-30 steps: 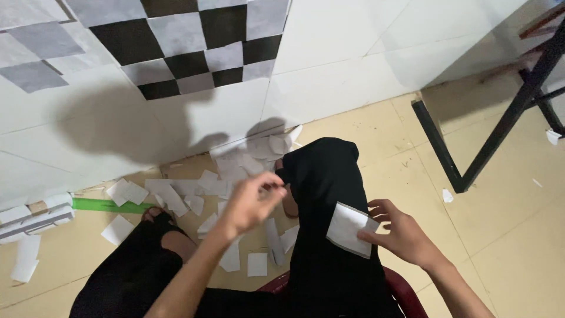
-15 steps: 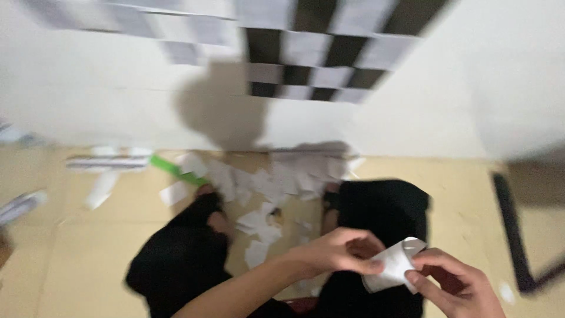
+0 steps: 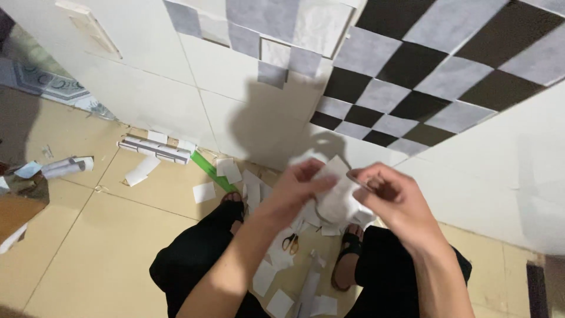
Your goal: Applying adhesive vinyl tiles to a wall and cutting them to fit using scissors
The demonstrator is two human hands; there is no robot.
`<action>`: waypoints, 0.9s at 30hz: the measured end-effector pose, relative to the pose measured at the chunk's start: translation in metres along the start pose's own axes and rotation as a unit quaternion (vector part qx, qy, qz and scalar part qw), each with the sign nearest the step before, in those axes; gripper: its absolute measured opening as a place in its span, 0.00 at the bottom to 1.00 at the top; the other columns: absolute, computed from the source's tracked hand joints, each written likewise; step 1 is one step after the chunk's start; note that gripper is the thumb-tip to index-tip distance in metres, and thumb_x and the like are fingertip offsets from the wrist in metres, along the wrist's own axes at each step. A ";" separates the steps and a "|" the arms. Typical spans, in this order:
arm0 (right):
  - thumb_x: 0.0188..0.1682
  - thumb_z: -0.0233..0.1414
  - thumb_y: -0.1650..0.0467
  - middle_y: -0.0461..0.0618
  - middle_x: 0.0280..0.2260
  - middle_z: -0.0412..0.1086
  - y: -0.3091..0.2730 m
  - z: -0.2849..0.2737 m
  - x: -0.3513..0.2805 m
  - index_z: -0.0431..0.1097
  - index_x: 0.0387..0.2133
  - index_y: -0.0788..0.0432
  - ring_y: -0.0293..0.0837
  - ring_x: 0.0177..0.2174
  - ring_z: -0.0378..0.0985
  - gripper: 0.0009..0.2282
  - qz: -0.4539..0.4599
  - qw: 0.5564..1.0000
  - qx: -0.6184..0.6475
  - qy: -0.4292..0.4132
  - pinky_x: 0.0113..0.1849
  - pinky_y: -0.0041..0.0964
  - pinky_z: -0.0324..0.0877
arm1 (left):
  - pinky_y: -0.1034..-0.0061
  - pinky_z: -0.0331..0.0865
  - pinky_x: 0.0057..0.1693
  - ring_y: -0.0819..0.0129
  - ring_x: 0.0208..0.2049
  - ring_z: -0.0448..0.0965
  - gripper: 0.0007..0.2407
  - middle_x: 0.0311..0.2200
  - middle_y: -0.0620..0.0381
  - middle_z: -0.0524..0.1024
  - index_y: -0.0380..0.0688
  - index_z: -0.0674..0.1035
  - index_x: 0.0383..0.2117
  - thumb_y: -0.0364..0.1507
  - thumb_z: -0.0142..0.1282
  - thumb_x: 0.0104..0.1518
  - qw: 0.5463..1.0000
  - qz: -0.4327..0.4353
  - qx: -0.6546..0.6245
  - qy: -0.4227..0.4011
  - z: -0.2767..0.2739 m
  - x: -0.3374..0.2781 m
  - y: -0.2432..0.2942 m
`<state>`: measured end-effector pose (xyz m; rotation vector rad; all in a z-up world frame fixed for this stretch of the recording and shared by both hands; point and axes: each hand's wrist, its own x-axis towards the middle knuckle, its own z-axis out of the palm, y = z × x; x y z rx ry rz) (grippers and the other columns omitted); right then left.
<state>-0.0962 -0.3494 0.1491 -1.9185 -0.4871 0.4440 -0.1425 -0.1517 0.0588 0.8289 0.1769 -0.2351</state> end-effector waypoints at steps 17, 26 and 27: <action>0.46 0.68 0.70 0.53 0.24 0.77 0.031 0.017 0.172 0.85 0.37 0.53 0.46 0.28 0.78 0.07 0.010 0.964 -0.253 0.079 0.33 0.38 0.69 | 0.70 0.79 0.54 0.65 0.49 0.83 0.15 0.49 0.53 0.83 0.46 0.82 0.55 0.34 0.66 0.64 0.919 0.134 0.166 0.333 -0.115 0.125 0.056; 0.47 0.67 0.69 0.46 0.23 0.75 0.029 0.024 0.192 0.84 0.40 0.54 0.34 0.25 0.69 0.09 0.023 0.985 -0.141 0.099 0.27 0.25 0.63 | 0.68 0.81 0.49 0.64 0.44 0.82 0.19 0.44 0.49 0.82 0.43 0.82 0.51 0.32 0.73 0.53 0.928 0.133 0.085 0.338 -0.121 0.103 0.071; 0.47 0.67 0.69 0.46 0.23 0.75 0.028 0.024 0.193 0.84 0.40 0.54 0.34 0.25 0.69 0.09 0.023 0.985 -0.141 0.099 0.27 0.25 0.63 | 0.68 0.81 0.49 0.64 0.44 0.82 0.19 0.44 0.49 0.82 0.43 0.82 0.51 0.32 0.73 0.53 0.928 0.133 0.085 0.338 -0.125 0.104 0.073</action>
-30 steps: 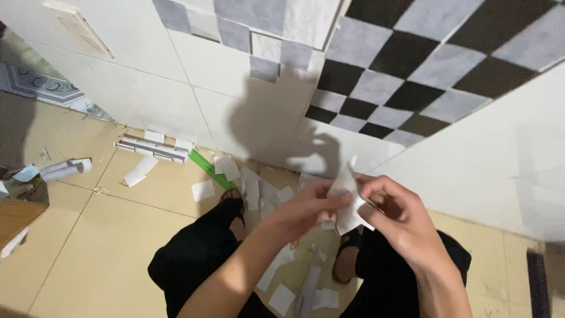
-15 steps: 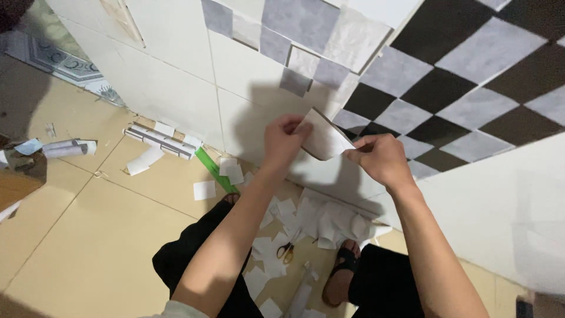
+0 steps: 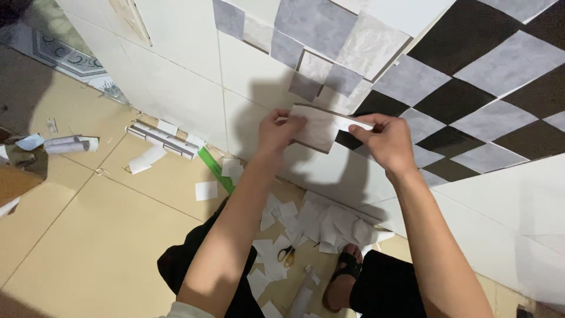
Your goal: Applying adhesive vinyl tiles to a wall and cutting them to fit using scissors
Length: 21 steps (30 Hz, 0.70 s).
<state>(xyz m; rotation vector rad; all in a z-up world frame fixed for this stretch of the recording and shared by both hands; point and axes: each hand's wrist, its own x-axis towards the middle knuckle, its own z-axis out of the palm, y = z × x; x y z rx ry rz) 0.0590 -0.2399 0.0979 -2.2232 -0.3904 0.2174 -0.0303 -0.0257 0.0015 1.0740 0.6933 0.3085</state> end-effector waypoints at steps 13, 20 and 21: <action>0.47 0.65 0.76 0.53 0.31 0.78 0.001 -0.025 -0.017 0.78 0.40 0.66 0.38 0.31 0.76 0.09 -0.043 0.995 0.090 -0.010 0.34 0.26 0.72 | 0.64 0.71 0.51 0.60 0.42 0.77 0.31 0.34 0.49 0.77 0.40 0.83 0.53 0.40 0.81 0.42 0.950 0.068 0.178 -0.248 -0.007 -0.050 0.027; 0.44 0.68 0.76 0.57 0.30 0.81 0.026 0.037 0.004 0.79 0.37 0.66 0.42 0.28 0.85 0.10 -0.064 0.985 0.146 0.059 0.31 0.30 0.83 | 0.68 0.78 0.39 0.63 0.32 0.83 0.17 0.30 0.49 0.81 0.39 0.86 0.37 0.36 0.81 0.48 0.972 0.166 0.168 0.012 -0.014 -0.003 0.024; 0.44 0.68 0.76 0.57 0.30 0.81 0.031 0.042 0.012 0.79 0.37 0.66 0.42 0.28 0.85 0.10 -0.063 0.985 0.147 0.058 0.31 0.30 0.83 | 0.68 0.78 0.39 0.63 0.32 0.83 0.17 0.30 0.49 0.81 0.39 0.86 0.37 0.36 0.81 0.48 0.971 0.166 0.170 0.013 -0.013 0.003 0.019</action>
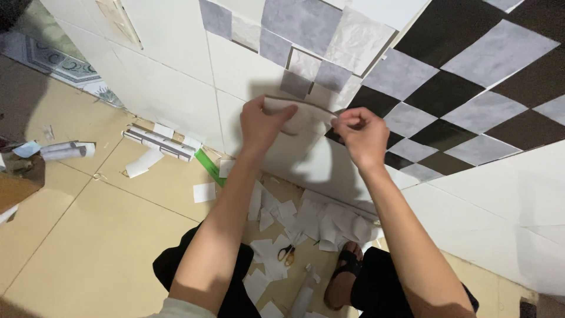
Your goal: Applying adhesive vinyl tiles to a wall and cutting them to fit using scissors
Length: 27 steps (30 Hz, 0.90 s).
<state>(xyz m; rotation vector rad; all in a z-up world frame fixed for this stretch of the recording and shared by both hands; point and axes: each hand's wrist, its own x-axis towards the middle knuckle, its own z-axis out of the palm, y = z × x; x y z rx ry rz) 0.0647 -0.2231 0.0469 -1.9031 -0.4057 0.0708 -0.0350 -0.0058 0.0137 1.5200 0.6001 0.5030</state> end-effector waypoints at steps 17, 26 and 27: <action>0.41 0.73 0.70 0.46 0.23 0.80 0.030 0.031 0.012 0.79 0.29 0.54 0.45 0.26 0.84 0.09 -0.088 0.949 -0.204 0.224 0.33 0.36 0.76 | 0.78 0.66 0.29 0.78 0.18 0.70 0.13 0.16 0.63 0.74 0.46 0.80 0.24 0.38 0.74 0.54 0.987 0.075 0.072 0.126 0.021 0.014 -0.007; 0.42 0.73 0.69 0.45 0.20 0.78 0.022 0.032 0.010 0.76 0.23 0.53 0.45 0.23 0.82 0.11 -0.094 0.945 -0.190 0.250 0.30 0.35 0.73 | 0.67 0.79 0.39 0.64 0.29 0.88 0.10 0.25 0.54 0.84 0.42 0.86 0.34 0.36 0.70 0.58 0.992 0.061 0.042 0.104 0.022 0.014 -0.008; 0.42 0.73 0.69 0.45 0.20 0.78 0.023 0.032 0.010 0.76 0.23 0.53 0.45 0.23 0.82 0.11 -0.094 0.945 -0.190 0.249 0.30 0.35 0.73 | 0.67 0.79 0.39 0.64 0.29 0.88 0.10 0.25 0.54 0.84 0.42 0.86 0.34 0.36 0.70 0.58 0.992 0.061 0.042 0.105 0.020 0.012 -0.004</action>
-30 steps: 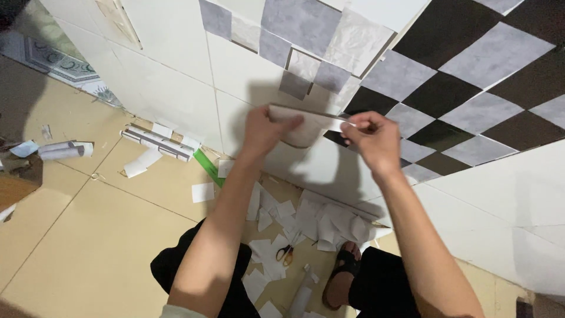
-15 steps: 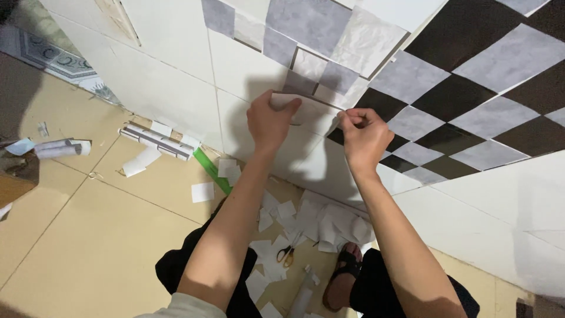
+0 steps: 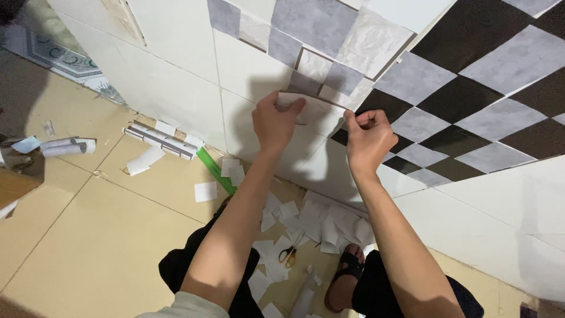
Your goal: Applying adhesive vinyl tiles to a wall and cutting them to fit using scissors
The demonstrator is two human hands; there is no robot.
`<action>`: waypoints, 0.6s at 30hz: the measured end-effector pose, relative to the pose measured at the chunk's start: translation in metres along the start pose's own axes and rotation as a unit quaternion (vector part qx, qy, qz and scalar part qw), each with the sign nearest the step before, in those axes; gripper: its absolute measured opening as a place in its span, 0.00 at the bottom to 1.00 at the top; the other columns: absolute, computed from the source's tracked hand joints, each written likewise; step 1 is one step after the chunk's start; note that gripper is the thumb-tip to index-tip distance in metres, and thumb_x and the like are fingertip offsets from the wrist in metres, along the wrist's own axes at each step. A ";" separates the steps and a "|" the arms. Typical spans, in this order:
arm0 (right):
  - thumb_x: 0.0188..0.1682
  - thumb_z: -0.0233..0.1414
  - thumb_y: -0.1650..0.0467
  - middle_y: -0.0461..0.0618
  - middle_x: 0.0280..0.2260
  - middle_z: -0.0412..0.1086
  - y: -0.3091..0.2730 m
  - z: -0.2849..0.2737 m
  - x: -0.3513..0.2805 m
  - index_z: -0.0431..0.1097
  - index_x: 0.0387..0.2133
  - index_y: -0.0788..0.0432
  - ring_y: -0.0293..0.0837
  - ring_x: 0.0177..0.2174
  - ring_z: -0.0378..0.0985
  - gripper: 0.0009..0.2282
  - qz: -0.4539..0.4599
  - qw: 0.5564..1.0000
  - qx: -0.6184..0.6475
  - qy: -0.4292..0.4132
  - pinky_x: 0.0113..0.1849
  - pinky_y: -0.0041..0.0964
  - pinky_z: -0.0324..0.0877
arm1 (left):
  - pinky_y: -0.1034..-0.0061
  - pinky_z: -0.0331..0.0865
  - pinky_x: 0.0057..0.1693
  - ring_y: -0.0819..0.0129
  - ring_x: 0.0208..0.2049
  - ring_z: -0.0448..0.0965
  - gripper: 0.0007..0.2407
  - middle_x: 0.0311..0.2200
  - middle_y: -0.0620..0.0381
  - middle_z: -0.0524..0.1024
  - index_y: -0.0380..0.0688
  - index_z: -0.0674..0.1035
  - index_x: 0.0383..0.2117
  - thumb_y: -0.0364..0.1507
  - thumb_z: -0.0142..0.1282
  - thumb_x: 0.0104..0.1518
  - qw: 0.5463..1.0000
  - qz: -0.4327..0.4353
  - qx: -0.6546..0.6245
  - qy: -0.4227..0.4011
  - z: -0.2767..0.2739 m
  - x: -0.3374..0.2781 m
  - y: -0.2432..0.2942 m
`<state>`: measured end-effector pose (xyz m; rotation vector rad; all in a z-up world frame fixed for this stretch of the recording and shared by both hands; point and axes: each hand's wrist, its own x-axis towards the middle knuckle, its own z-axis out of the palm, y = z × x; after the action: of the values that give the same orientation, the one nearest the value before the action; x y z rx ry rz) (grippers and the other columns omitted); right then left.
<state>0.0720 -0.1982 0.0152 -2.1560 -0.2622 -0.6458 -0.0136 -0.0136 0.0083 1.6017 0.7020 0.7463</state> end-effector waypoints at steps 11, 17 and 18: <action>0.45 0.73 0.70 0.44 0.20 0.78 -0.007 0.000 0.000 0.73 0.23 0.53 0.43 0.21 0.81 0.13 -0.043 0.999 0.007 -0.007 0.29 0.33 0.72 | 0.39 0.73 0.59 0.33 0.57 0.80 0.29 0.49 0.30 0.81 0.26 0.80 0.57 0.39 0.74 0.55 0.998 -0.028 0.046 0.016 -0.004 -0.001 0.009; 0.47 0.73 0.69 0.47 0.20 0.78 -0.010 -0.002 -0.003 0.73 0.24 0.55 0.46 0.22 0.82 0.13 -0.058 0.998 0.006 -0.014 0.29 0.36 0.72 | 0.35 0.73 0.58 0.31 0.57 0.80 0.30 0.50 0.30 0.81 0.28 0.80 0.57 0.40 0.74 0.54 0.998 -0.031 0.046 0.022 0.001 0.002 0.001; 0.47 0.73 0.69 0.47 0.20 0.78 -0.009 -0.002 -0.003 0.73 0.24 0.55 0.46 0.22 0.82 0.13 -0.057 0.998 0.006 -0.014 0.29 0.36 0.72 | 0.35 0.73 0.58 0.31 0.57 0.80 0.30 0.50 0.30 0.81 0.28 0.80 0.57 0.40 0.74 0.54 0.998 -0.031 0.046 0.022 0.002 0.002 0.001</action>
<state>0.0649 -0.1935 0.0205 -2.1511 -0.4064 -0.6764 -0.0107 -0.0136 0.0088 1.6438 0.8254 0.7134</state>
